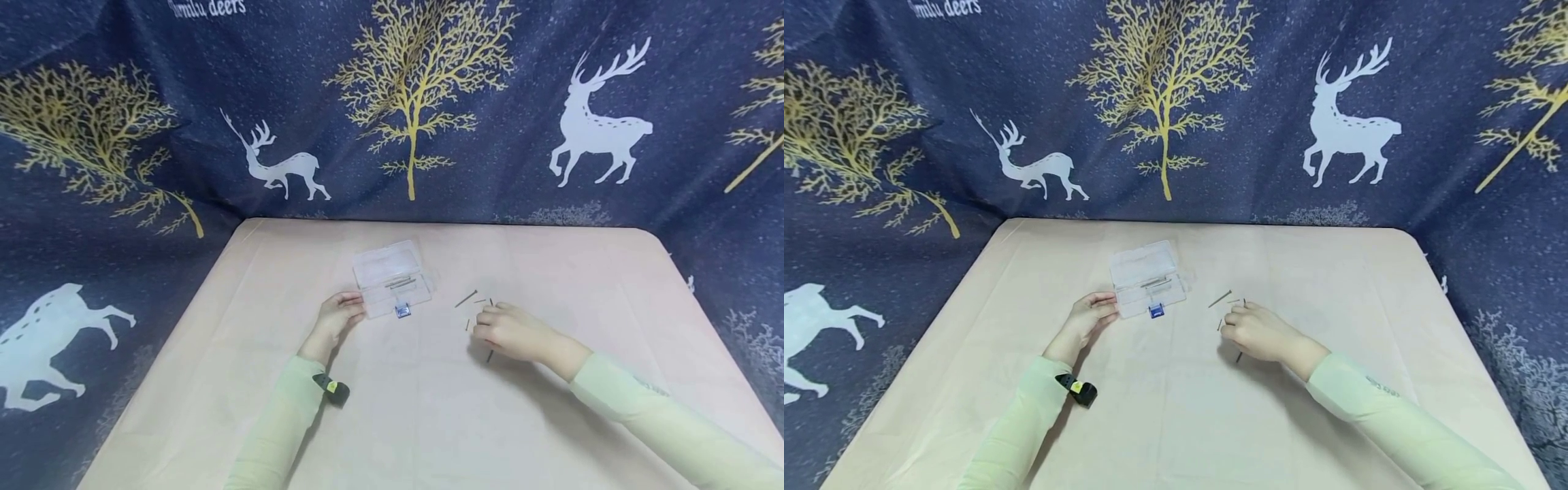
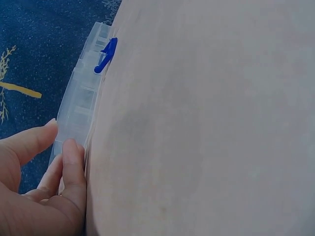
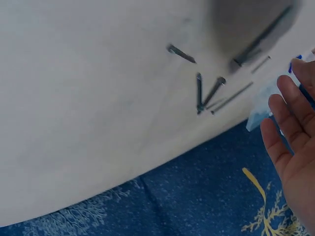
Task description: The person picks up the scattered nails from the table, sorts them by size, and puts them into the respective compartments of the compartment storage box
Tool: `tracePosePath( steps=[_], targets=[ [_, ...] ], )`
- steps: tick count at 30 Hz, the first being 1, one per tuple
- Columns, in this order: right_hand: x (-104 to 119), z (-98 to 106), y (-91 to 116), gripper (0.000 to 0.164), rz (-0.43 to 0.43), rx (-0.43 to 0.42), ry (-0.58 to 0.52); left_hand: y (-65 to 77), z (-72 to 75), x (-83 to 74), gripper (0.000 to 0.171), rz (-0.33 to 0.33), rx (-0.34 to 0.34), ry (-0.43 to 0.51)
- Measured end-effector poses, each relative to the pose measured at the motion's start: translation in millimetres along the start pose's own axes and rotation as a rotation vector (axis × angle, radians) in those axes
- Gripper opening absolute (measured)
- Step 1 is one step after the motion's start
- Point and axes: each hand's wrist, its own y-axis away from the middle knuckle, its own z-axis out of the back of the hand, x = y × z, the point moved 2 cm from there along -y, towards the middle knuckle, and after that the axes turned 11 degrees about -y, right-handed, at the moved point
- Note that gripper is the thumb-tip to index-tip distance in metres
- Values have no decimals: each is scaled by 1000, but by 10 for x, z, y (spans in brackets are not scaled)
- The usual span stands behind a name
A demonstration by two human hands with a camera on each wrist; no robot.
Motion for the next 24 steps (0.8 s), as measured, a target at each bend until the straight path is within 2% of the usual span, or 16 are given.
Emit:
tracePosePath(
  steps=[11,15,18,24],
  targets=[
    [13,-178,161,20,-90,111,-25,-4,5,0,38,6,-3,5],
    [3,-190,198,20,-97,109,-42,-6,3,-9,38,20,-8,-33],
    [-5,-186,220,19,-73,89,-39,-5,0,-17,38,29,-10,-47],
    [-9,-173,226,18,-29,55,-12,9,5,-28,38,27,-12,-25]
  ],
)
